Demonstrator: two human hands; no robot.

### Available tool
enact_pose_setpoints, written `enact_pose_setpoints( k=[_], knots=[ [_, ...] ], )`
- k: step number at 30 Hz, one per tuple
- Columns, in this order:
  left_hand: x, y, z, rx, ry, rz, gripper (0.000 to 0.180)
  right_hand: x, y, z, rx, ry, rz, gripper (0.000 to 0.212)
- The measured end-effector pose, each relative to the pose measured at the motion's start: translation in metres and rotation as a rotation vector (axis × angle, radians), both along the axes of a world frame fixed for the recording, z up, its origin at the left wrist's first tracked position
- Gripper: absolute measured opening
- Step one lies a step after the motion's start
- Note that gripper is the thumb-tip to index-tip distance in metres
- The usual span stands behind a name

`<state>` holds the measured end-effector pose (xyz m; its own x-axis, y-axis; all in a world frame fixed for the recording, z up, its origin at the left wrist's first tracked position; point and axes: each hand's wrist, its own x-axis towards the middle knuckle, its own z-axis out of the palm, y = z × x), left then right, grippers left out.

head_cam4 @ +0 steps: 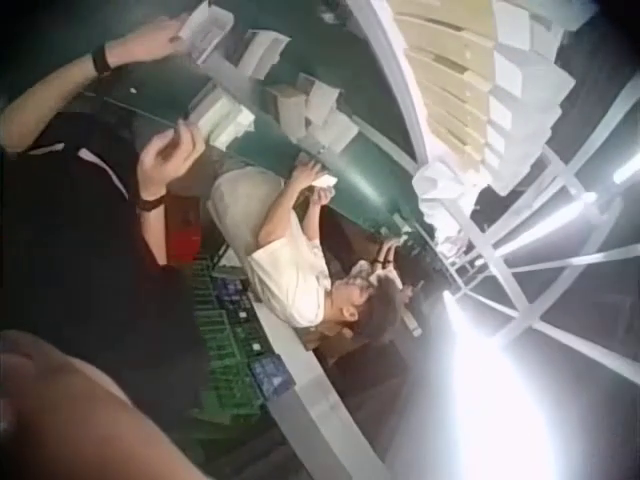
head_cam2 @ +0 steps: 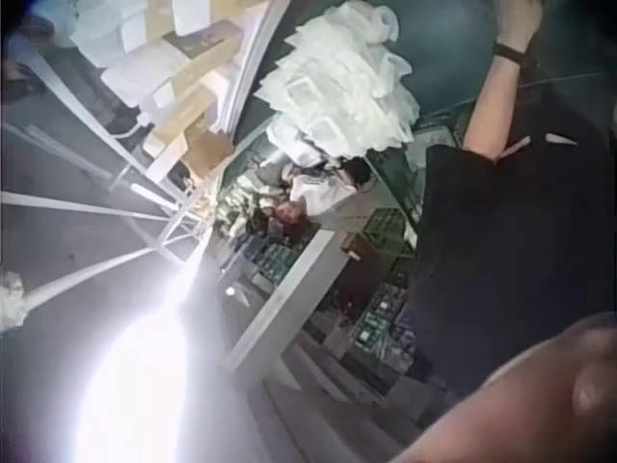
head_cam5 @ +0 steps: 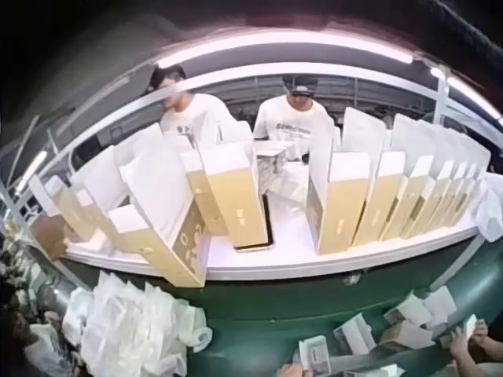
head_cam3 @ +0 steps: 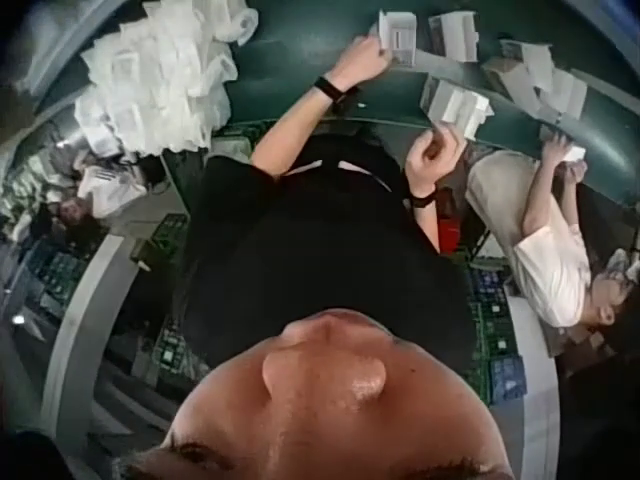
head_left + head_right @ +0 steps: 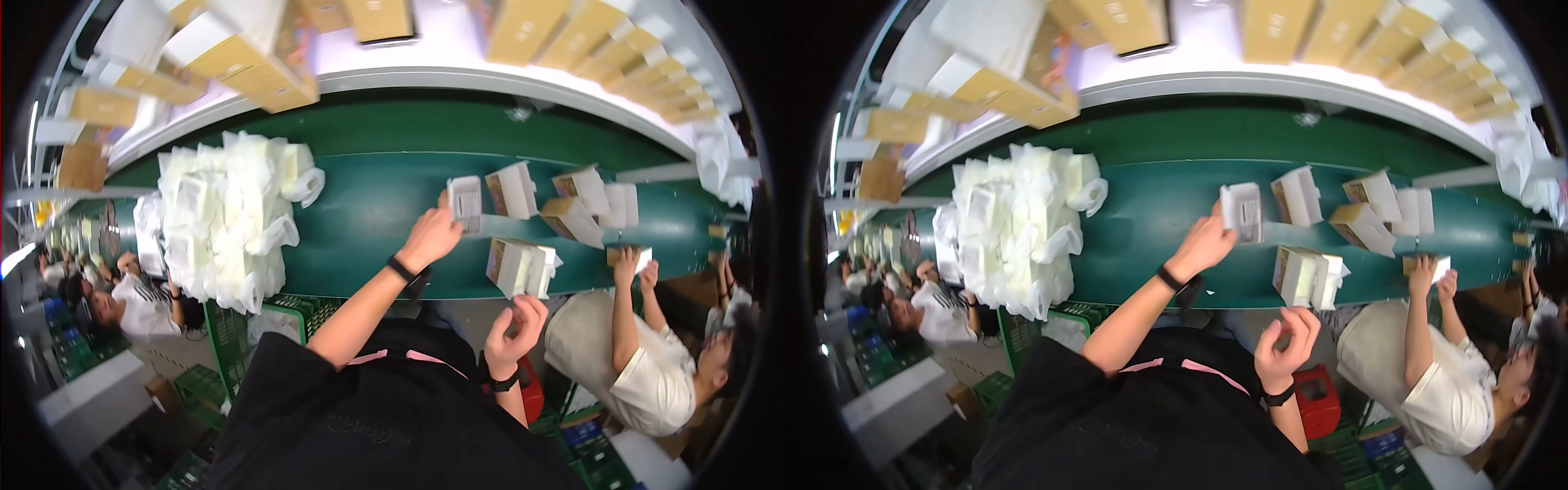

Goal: Packaging white electronic components into plastic bags and arranging them on an assembly line.

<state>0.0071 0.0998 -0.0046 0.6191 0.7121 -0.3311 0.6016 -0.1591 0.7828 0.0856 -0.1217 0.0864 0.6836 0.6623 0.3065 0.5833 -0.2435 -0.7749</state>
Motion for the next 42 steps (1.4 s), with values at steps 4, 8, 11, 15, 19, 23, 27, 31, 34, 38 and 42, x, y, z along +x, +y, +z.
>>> enact_pose_setpoints(
  k=[4,8,11,15,19,23,27,31,34,38,42],
  knots=[
    [-0.15,-0.018,0.021,-0.113,-0.074,0.147,0.062,-0.029,0.116,-0.029,-0.015,0.251,0.182,0.017],
    [-0.257,-0.058,0.012,0.04,0.021,0.339,0.069,-0.118,0.27,-0.107,-0.152,0.041,0.684,0.076],
    [-0.296,-0.066,-0.008,0.115,0.11,0.419,0.073,-0.21,0.345,-0.161,-0.538,-0.02,0.781,0.087],
    [-0.308,-0.066,-0.008,0.063,0.157,0.4,0.079,-0.229,0.384,-0.204,-0.764,-0.004,0.692,0.047],
    [-0.325,-0.051,0.012,0.009,0.195,0.431,0.081,-0.188,0.369,-0.229,-0.256,0.1,0.739,0.028],
    [-0.355,-0.026,0.049,0.076,0.086,0.674,0.077,-0.138,0.335,-0.174,-0.114,0.589,0.629,0.021],
    [-0.321,0.013,0.076,0.031,-0.195,0.492,0.069,-0.084,0.277,-0.107,-0.149,1.022,0.585,0.017],
    [-0.242,-0.01,0.058,-0.42,-0.813,0.44,0.062,-0.096,0.187,-0.032,-0.184,1.05,0.337,0.034],
    [-0.222,-0.016,0.075,-0.489,-0.806,0.482,0.055,-0.126,0.154,-0.002,-0.217,0.932,0.561,0.022],
    [-0.231,-0.036,0.053,-0.849,-0.902,0.595,0.049,-0.139,0.163,0.015,-0.246,0.778,0.915,0.022],
    [-0.243,-0.073,-0.008,-1.074,-0.966,0.766,0.048,-0.142,0.161,0.032,-0.336,0.434,1.103,0.028]
  ],
)
